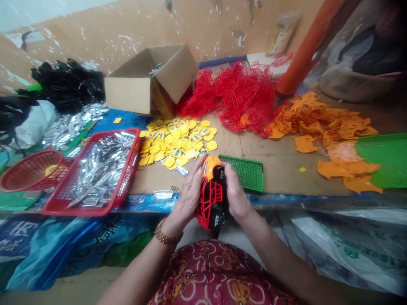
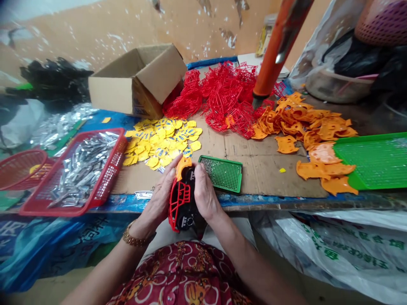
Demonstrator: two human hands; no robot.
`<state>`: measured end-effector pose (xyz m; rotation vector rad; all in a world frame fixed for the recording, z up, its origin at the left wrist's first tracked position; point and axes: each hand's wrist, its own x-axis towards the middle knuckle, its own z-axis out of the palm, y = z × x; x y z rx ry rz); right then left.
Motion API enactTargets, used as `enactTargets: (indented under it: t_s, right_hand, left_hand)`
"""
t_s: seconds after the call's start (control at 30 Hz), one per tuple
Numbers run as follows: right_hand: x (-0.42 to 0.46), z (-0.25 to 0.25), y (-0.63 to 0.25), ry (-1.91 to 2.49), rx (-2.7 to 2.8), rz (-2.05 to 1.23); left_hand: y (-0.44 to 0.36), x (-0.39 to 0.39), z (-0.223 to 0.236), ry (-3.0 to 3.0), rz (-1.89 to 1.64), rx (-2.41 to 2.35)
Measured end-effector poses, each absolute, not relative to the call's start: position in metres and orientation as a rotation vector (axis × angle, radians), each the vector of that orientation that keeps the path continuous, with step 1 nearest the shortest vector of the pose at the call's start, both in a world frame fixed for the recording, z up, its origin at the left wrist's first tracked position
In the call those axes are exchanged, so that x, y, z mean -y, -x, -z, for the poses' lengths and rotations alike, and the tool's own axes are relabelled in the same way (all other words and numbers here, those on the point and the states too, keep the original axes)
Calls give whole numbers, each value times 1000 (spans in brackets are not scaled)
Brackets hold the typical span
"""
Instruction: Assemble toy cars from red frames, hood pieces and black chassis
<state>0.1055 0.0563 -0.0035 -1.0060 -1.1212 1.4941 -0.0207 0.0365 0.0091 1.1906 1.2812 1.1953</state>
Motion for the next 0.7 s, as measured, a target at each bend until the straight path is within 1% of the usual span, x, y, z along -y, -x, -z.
enactTargets:
  t_s: [0.1, 0.23, 0.3, 0.4, 0.47, 0.57, 0.7]
  right_hand:
    - [-53, -9, -114, 1102, 1299, -1398]
    - [-46, -18, -128, 1305, 1535, -1152]
    - [-43, -21, -132, 1357, 1675, -1092]
    - [-42, -24, -131, 1365, 1805, -1071]
    - [-44, -26, -128, 1372, 1783, -1062]
    - [-51, -26, -123, 1362, 1685, -1157]
    - [-58, -18, -121, 1263, 1535, -1302]
  left_hand:
    - [19, -37, -10, -1136, -1219, -1262]
    - [17, -34, -14, -1182, -1220, -1325]
    - [16, -32, -16, -1208, -1216, -1360]
    - [13, -29, -16, -1305, -1231, -1410]
    - [10, -27, -15, -1404, -1266, -1441]
    - [6, -25, -14, -1534, -1303, -1465]
    - [4, -24, -13, -1566, -1262, -1486]
